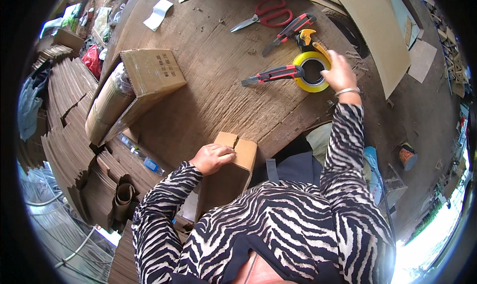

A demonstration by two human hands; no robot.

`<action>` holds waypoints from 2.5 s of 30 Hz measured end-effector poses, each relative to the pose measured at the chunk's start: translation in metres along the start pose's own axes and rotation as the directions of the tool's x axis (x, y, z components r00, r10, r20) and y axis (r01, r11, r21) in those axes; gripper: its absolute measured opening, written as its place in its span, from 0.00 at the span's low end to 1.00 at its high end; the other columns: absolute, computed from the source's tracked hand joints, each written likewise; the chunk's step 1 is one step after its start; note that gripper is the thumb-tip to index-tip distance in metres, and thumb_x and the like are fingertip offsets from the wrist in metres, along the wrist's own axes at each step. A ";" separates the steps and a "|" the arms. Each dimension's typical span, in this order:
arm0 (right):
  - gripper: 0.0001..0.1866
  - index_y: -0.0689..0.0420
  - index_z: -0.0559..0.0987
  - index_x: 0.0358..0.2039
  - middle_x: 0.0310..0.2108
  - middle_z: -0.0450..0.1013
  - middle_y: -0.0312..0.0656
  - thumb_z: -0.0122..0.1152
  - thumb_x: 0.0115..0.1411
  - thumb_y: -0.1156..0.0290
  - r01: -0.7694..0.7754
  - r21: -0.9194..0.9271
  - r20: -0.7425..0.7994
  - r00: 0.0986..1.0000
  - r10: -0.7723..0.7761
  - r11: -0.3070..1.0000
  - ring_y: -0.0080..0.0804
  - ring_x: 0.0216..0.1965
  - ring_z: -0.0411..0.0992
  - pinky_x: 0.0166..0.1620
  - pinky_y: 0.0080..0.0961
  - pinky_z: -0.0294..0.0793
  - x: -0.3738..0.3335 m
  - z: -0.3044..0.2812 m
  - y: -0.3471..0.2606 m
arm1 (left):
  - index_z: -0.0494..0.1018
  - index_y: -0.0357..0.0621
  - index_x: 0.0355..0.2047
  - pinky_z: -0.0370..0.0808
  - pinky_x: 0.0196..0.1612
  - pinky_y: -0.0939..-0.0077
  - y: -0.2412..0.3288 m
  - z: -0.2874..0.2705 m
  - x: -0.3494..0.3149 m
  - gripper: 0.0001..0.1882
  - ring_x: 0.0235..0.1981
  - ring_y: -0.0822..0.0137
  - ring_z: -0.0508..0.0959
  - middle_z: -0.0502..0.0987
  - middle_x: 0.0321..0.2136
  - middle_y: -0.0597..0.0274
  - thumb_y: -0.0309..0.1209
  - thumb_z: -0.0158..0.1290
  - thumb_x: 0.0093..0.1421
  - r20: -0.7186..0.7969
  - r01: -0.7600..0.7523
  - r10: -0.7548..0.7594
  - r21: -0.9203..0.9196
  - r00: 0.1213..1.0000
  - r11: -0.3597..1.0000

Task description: The person folds flat cardboard sheets into box shapes, tucks flaps, and secures seams with a tape dispenser. The person repeats this process for multiple boxes, stacking the finished units on the table.

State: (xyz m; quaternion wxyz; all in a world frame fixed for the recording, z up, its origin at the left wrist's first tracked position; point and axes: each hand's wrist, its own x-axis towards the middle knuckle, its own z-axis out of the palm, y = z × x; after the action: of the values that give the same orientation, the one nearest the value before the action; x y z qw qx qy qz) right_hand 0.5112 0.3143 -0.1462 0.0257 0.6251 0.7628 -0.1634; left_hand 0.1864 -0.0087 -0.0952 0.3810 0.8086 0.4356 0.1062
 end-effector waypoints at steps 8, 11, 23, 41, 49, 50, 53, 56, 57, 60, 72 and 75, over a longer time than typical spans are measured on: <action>0.25 0.51 0.70 0.37 0.39 0.68 0.41 0.74 0.42 0.60 0.127 -0.278 -0.282 0.937 -0.207 0.952 0.42 0.44 0.72 0.41 0.38 0.77 0.006 -0.024 0.007 | 0.76 0.44 0.40 0.78 0.45 0.67 0.002 -0.002 0.003 0.17 0.42 0.60 0.77 0.77 0.39 0.61 0.26 0.56 0.46 -0.031 -0.043 0.044 0.031 0.999 0.999; 0.28 0.54 0.70 0.43 0.43 0.70 0.43 0.73 0.42 0.70 0.078 -0.044 -0.465 0.881 -0.090 0.996 0.45 0.44 0.72 0.44 0.38 0.76 0.011 -0.033 0.033 | 0.76 0.45 0.40 0.78 0.44 0.66 0.002 -0.004 0.002 0.17 0.40 0.59 0.77 0.77 0.38 0.61 0.26 0.55 0.47 -0.029 -0.035 0.034 -0.030 0.999 0.999; 0.39 0.54 0.69 0.58 0.51 0.70 0.44 0.64 0.40 0.72 0.114 0.861 0.211 0.806 -0.553 0.496 0.38 0.53 0.70 0.57 0.30 0.69 -0.115 0.029 -0.095 | 0.76 0.46 0.40 0.77 0.42 0.66 -0.001 0.001 -0.004 0.15 0.41 0.60 0.76 0.77 0.40 0.63 0.27 0.55 0.48 -0.060 0.001 -0.006 -0.082 0.998 0.997; 0.41 0.58 0.68 0.60 0.54 0.71 0.45 0.67 0.39 0.79 -0.049 0.740 0.537 0.643 -0.546 0.671 0.34 0.56 0.69 0.59 0.28 0.66 -0.136 0.089 -0.141 | 0.66 0.45 0.33 0.66 0.34 0.81 -0.020 0.061 -0.025 0.16 0.29 0.77 0.65 0.66 0.27 0.69 0.43 0.42 0.71 -0.057 0.029 -0.893 -0.997 0.447 0.078; 0.42 0.56 0.69 0.60 0.49 0.72 0.49 0.64 0.37 0.78 0.192 0.703 0.538 0.486 -0.689 0.685 0.47 0.50 0.72 0.56 0.33 0.69 -0.111 0.076 -0.178 | 0.68 0.43 0.32 0.66 0.36 0.84 -0.048 0.047 -0.024 0.27 0.28 0.78 0.64 0.67 0.26 0.70 0.52 0.31 0.72 0.240 -0.031 -0.690 -0.934 0.683 -0.356; 0.43 0.56 0.68 0.60 0.45 0.72 0.49 0.63 0.37 0.79 0.213 0.701 0.541 0.463 -0.702 0.681 0.47 0.47 0.72 0.54 0.34 0.70 -0.107 0.075 -0.183 | 0.70 0.44 0.32 0.65 0.35 0.85 -0.050 0.050 -0.025 0.27 0.28 0.79 0.64 0.68 0.27 0.70 0.52 0.32 0.72 0.227 -0.073 -0.685 -0.922 0.692 -0.380; 0.43 0.56 0.68 0.60 0.44 0.72 0.48 0.63 0.36 0.80 0.261 0.719 0.534 0.386 -0.752 0.644 0.46 0.46 0.72 0.53 0.34 0.71 -0.098 0.076 -0.192 | 0.70 0.45 0.32 0.64 0.34 0.86 -0.048 0.032 -0.022 0.24 0.28 0.80 0.64 0.68 0.27 0.72 0.50 0.35 0.72 0.336 -0.020 -0.699 -0.894 0.631 -0.448; 0.43 0.56 0.68 0.60 0.44 0.72 0.48 0.62 0.36 0.80 0.259 0.695 0.571 0.369 -0.734 0.671 0.46 0.45 0.72 0.52 0.34 0.71 -0.094 0.071 -0.202 | 0.71 0.45 0.31 0.64 0.33 0.86 -0.057 0.039 -0.026 0.21 0.27 0.81 0.64 0.68 0.25 0.74 0.46 0.39 0.72 0.335 -0.089 -0.659 -0.848 0.674 -0.522; 0.44 0.55 0.68 0.61 0.43 0.72 0.48 0.62 0.36 0.80 0.259 0.708 0.557 0.367 -0.745 0.657 0.46 0.44 0.72 0.51 0.34 0.71 -0.092 0.072 -0.204 | 0.71 0.46 0.30 0.64 0.32 0.86 -0.059 0.042 -0.027 0.20 0.26 0.81 0.63 0.67 0.24 0.74 0.45 0.40 0.72 0.334 -0.107 -0.663 -0.840 0.670 -0.531; 0.45 0.55 0.68 0.62 0.42 0.73 0.49 0.63 0.36 0.80 0.252 0.727 0.551 0.342 -0.761 0.639 0.45 0.42 0.72 0.51 0.34 0.71 -0.084 0.071 -0.209 | 0.70 0.48 0.25 0.63 0.31 0.87 -0.063 0.050 -0.032 0.18 0.26 0.82 0.63 0.67 0.23 0.75 0.42 0.42 0.71 0.348 -0.136 -0.661 -0.813 0.665 -0.566; 0.42 0.56 0.69 0.61 0.51 0.74 0.50 0.68 0.41 0.78 0.010 0.674 0.727 0.171 -0.665 0.739 0.40 0.51 0.74 0.56 0.31 0.69 -0.056 0.063 -0.203 | 0.57 0.45 0.13 0.56 0.26 0.76 -0.070 0.071 -0.090 0.21 0.18 0.74 0.59 0.58 0.13 0.67 0.35 0.45 0.64 0.266 -0.238 -0.871 -0.892 0.412 -0.385; 0.41 0.56 0.69 0.61 0.54 0.73 0.48 0.68 0.42 0.78 -0.017 0.669 0.738 0.127 -0.662 0.743 0.35 0.53 0.72 0.57 0.28 0.68 -0.051 0.067 -0.214 | 0.57 0.45 0.13 0.56 0.24 0.76 -0.064 0.079 -0.096 0.21 0.17 0.73 0.58 0.59 0.12 0.68 0.34 0.45 0.63 0.314 -0.199 -0.886 -0.897 0.342 -0.394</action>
State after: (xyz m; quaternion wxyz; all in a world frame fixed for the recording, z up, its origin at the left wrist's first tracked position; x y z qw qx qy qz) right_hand 0.3053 0.2118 -0.1509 0.2807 0.1667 0.6167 -0.7163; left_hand 0.1295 -0.1043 -0.1795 0.6110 -0.1780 0.5902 0.4966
